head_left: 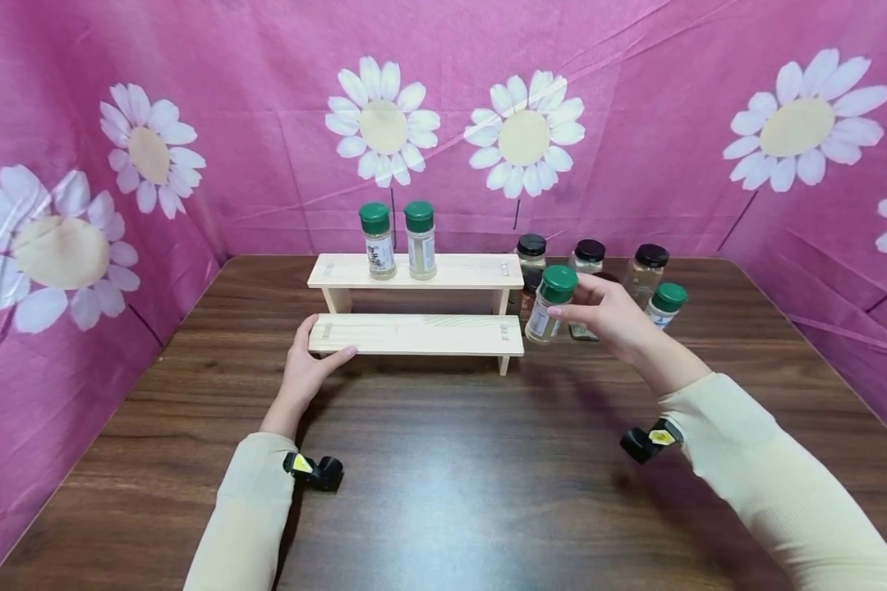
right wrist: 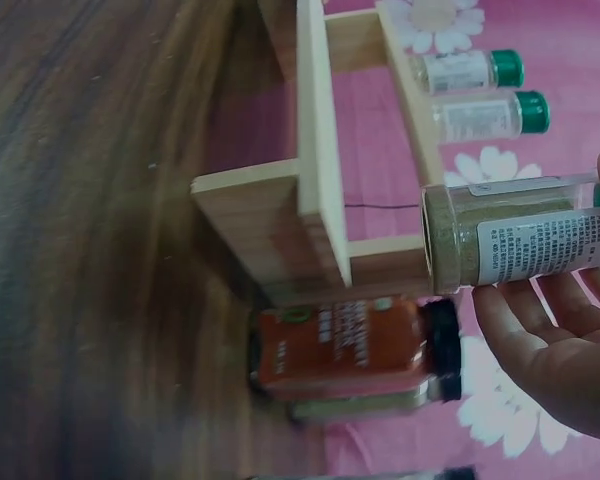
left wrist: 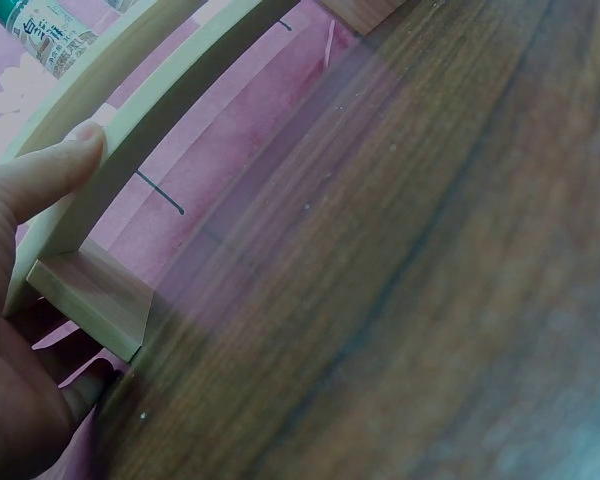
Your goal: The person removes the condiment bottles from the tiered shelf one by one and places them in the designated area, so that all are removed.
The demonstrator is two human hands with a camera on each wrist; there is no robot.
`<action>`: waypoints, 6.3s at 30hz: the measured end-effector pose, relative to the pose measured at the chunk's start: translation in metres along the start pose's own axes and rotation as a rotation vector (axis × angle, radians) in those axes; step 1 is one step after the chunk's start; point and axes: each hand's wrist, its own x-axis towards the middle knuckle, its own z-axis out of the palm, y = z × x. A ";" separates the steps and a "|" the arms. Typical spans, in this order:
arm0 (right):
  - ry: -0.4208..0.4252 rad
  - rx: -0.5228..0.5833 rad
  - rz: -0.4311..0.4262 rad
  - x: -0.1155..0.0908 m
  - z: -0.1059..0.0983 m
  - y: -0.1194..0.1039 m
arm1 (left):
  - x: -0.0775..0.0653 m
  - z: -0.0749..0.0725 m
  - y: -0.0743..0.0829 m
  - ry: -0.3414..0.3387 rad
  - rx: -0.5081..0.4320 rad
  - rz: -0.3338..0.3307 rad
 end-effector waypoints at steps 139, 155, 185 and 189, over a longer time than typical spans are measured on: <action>-0.085 -0.195 0.073 0.084 0.038 -0.049 | -0.001 -0.002 0.004 -0.018 -0.001 0.015; -0.009 -0.111 0.075 0.111 0.077 -0.048 | -0.003 -0.001 0.003 -0.032 -0.005 -0.014; 0.130 0.040 0.120 0.135 0.127 -0.026 | -0.002 -0.002 0.003 -0.022 0.006 0.008; 0.155 0.041 0.121 0.136 0.129 -0.025 | -0.002 -0.002 0.003 -0.023 0.009 0.007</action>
